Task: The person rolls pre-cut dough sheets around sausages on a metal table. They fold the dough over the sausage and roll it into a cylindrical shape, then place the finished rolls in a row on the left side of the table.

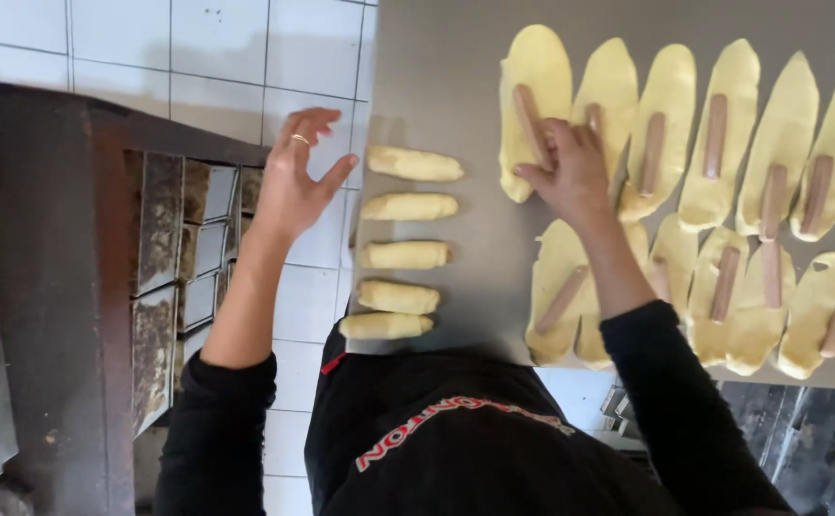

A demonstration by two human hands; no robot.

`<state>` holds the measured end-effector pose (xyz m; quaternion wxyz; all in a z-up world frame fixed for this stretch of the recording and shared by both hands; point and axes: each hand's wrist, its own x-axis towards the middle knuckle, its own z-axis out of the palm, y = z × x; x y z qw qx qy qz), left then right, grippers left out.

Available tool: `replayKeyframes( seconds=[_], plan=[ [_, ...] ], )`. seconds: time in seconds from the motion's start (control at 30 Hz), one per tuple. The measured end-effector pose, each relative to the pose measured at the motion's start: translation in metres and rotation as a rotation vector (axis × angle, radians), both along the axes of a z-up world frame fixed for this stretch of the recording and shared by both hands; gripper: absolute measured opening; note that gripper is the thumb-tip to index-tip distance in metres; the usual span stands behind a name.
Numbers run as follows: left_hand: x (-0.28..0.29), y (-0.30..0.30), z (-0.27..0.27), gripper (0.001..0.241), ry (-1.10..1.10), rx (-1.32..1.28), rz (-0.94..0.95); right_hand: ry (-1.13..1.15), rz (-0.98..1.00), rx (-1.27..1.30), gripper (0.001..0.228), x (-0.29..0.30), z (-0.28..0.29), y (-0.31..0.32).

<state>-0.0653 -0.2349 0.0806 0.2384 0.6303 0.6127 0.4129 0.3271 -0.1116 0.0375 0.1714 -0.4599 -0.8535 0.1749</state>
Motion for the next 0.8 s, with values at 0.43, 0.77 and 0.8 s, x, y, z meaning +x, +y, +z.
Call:
replayKeyframes(
  seconds=[0.43, 0.77, 0.8],
  plan=[
    [0.178, 0.055, -0.026, 0.091, 0.035, 0.032, -0.446, 0.107, 0.151, -0.165, 0.030, 0.047, 0.002, 0.004],
    [0.204, 0.094, -0.097, 0.028, 0.655, 0.328, -0.273, 0.058, 0.266, 0.246, 0.033, 0.037, -0.020, 0.001],
    [0.205, 0.102, -0.097, 0.019, 0.627, 0.271, -0.226, 0.007, 0.209, 0.250, 0.024, 0.036, -0.020, 0.007]
  ],
)
